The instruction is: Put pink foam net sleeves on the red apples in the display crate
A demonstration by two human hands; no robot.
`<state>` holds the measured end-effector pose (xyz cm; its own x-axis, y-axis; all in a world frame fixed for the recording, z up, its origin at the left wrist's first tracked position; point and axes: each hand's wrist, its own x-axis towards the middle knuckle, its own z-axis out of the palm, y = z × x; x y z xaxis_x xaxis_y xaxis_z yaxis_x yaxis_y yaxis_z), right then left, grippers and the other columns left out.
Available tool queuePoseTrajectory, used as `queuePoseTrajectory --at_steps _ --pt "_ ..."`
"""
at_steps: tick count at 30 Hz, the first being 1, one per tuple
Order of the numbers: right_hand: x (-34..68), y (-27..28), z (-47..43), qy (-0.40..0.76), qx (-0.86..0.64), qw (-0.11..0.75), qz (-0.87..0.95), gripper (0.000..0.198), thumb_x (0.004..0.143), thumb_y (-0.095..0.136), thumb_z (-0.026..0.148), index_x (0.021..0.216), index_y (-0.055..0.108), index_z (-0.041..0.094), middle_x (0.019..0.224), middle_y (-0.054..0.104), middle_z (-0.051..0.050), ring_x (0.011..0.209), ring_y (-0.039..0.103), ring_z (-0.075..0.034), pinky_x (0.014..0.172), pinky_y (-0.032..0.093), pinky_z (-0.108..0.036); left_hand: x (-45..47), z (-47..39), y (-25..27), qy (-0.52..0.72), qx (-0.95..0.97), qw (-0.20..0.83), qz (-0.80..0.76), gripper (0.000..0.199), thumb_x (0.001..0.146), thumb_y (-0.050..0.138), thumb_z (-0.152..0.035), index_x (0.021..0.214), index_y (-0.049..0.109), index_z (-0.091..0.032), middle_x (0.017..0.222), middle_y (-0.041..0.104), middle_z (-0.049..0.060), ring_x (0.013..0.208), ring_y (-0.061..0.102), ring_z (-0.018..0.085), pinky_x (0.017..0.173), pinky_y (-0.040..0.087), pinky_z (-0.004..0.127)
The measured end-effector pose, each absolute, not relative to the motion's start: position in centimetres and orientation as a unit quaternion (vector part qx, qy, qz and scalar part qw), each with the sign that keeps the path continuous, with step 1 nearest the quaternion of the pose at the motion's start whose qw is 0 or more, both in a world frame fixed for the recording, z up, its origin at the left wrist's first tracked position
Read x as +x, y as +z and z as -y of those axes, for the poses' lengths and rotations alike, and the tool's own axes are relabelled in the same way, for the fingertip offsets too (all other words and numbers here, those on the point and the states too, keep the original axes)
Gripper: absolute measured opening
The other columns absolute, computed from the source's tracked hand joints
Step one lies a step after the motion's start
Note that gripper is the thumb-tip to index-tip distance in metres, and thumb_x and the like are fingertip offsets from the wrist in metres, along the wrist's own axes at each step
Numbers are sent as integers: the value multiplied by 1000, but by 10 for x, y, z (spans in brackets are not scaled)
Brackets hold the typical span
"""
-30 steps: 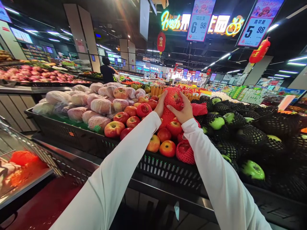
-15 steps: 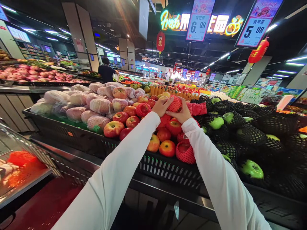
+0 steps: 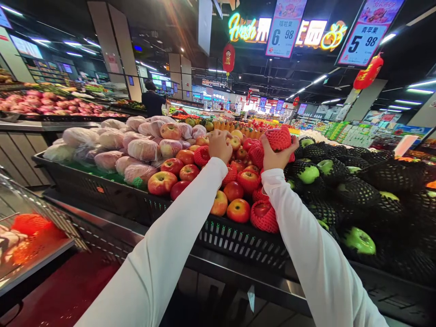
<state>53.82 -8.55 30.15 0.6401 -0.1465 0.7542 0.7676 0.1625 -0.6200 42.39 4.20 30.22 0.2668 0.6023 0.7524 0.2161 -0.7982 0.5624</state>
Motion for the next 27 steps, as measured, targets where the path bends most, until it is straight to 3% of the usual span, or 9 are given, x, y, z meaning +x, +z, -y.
queuePoseTrajectory --at_steps 2,5,11,17,27 --pt "542 301 86 -331 -567 708 259 89 71 73 52 141 29 20 142 41 -20 136 45 -33 111 39 -61 432 -47 294 425 856 139 -260 28 74 54 -3 92 72 -17 110 64 15 118 55 35 110 37 47" --pt "545 301 86 -330 -579 700 256 85 75 69 54 142 29 22 144 38 -21 140 41 -35 110 38 -65 446 -52 282 266 927 120 -236 32 73 63 -13 103 74 -14 115 66 19 117 58 38 107 41 46" --pt "534 304 87 -337 -569 709 245 92 68 76 47 141 28 17 142 42 -21 134 47 -33 115 36 -58 462 -52 272 160 951 107 -243 70 67 74 -36 134 63 -19 132 63 19 126 53 43 112 36 55" --pt "526 308 92 -311 -577 715 240 100 65 78 42 144 21 18 148 37 -20 137 45 -31 119 32 -52 464 -46 280 115 952 63 -277 60 73 68 -37 130 66 -19 138 61 17 133 50 40 116 33 53" --pt "541 299 87 -338 -603 665 281 96 66 75 50 138 21 16 144 42 -22 134 49 -33 116 37 -51 454 -41 287 163 946 50 -277 52 70 77 -38 115 70 -14 122 69 18 114 65 35 97 53 38"
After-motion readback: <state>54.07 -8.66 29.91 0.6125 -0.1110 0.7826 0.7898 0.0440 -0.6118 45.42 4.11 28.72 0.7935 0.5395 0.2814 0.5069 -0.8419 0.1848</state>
